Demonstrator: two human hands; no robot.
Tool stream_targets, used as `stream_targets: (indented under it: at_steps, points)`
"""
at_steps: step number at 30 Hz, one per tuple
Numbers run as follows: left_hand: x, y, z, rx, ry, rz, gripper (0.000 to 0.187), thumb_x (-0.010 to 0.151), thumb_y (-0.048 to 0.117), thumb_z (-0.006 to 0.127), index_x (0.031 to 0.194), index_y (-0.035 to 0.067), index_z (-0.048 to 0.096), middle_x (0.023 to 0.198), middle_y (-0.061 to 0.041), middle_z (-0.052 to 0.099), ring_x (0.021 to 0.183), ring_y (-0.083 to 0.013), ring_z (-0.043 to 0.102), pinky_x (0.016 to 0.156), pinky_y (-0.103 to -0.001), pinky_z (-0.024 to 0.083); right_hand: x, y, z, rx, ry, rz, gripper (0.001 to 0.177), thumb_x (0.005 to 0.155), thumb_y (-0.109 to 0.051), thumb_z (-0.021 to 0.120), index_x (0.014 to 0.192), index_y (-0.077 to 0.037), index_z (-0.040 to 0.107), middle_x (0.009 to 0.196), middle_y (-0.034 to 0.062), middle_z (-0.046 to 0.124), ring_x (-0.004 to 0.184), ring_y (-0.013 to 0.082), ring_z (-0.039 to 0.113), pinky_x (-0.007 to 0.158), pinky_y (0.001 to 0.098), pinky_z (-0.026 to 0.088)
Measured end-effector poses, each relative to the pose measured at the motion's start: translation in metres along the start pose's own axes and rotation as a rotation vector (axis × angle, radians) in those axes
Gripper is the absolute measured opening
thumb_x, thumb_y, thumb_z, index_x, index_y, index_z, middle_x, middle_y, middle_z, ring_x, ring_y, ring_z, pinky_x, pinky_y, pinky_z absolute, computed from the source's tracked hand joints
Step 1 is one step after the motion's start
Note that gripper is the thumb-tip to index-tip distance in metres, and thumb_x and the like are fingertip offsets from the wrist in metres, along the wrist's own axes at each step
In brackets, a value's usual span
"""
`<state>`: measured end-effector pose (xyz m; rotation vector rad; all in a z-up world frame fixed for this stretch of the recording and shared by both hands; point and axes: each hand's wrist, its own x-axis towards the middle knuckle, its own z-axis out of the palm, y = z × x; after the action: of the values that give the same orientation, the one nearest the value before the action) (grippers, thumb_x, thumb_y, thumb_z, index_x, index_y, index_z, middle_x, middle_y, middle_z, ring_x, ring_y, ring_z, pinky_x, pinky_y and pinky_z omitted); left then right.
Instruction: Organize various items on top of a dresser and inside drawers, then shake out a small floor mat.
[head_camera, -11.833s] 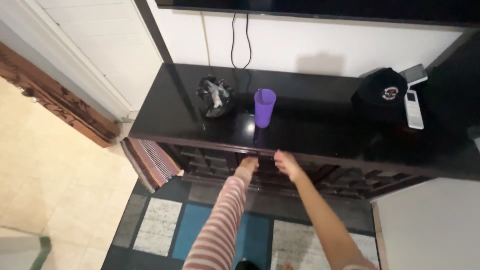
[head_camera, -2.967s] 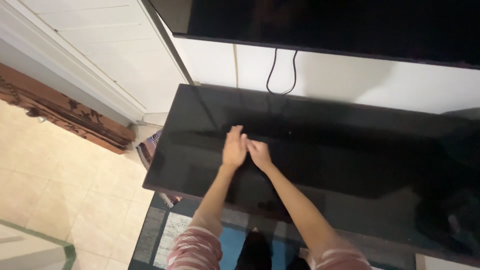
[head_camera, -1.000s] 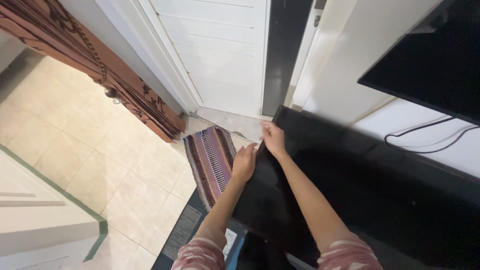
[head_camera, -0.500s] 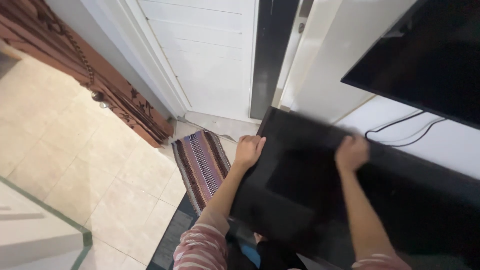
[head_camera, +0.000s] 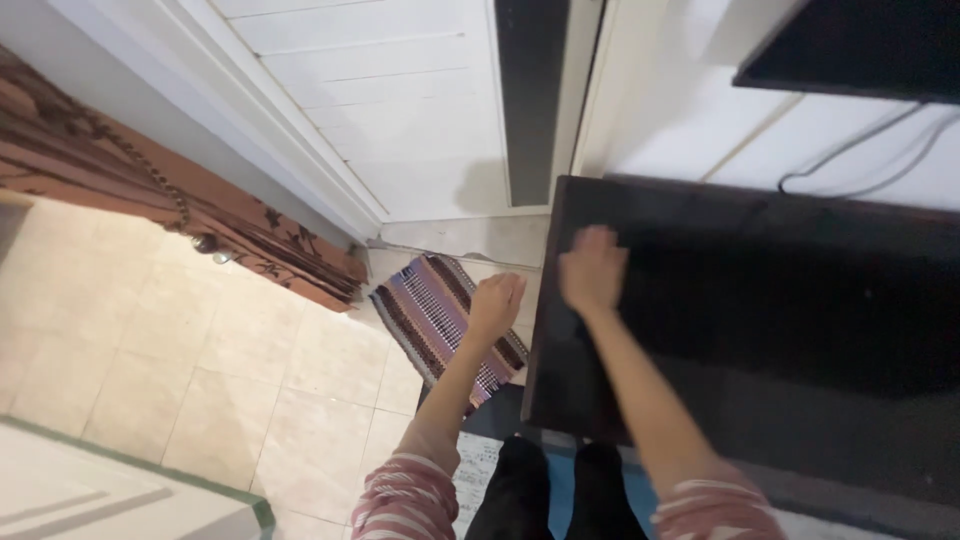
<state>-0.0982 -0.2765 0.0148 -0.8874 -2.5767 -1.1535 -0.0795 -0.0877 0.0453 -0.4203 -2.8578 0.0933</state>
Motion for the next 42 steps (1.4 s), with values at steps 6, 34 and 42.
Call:
stream_targets:
  at_steps: [6, 34, 42]
  points:
    - [0.009, 0.014, -0.011, -0.138, 0.145, 0.011, 0.018, 0.101, 0.014, 0.056, 0.094, 0.001, 0.067, 0.09, -0.022, 0.067, 0.08, -0.0435, 0.063, 0.071, -0.053, 0.049, -0.022, -0.031, 0.081, 1.081, -0.104, -0.082, 0.021, 0.092, -0.019, 0.063, 0.108, -0.009, 0.072, 0.088, 0.0106, 0.073, 0.085, 0.0268, 0.074, 0.078, 0.0417, 0.058]
    - [-0.079, 0.103, 0.022, 0.07, 0.304, -0.035, 0.017, 0.099, 0.019, 0.062, 0.093, 0.004, 0.069, 0.092, -0.015, 0.07, 0.092, -0.0382, 0.064, 0.083, -0.05, 0.049, -0.139, 0.008, 0.016, 0.026, -0.278, -0.399, 0.044, 0.103, -0.02, 0.056, 0.14, 0.004, 0.056, 0.146, 0.0221, 0.056, 0.133, 0.0389, 0.051, 0.106, 0.0549, 0.04]
    - [-0.09, 0.1, 0.013, 0.025, 0.27, -0.091, 0.019, 0.101, 0.018, 0.061, 0.094, 0.002, 0.068, 0.093, -0.017, 0.071, 0.094, -0.039, 0.066, 0.082, -0.051, 0.049, -0.153, 0.141, 0.004, 0.634, 0.53, -0.062, 0.015, 0.098, -0.018, 0.069, 0.104, -0.005, 0.074, 0.102, 0.015, 0.072, 0.097, 0.036, 0.068, 0.088, 0.0456, 0.052]
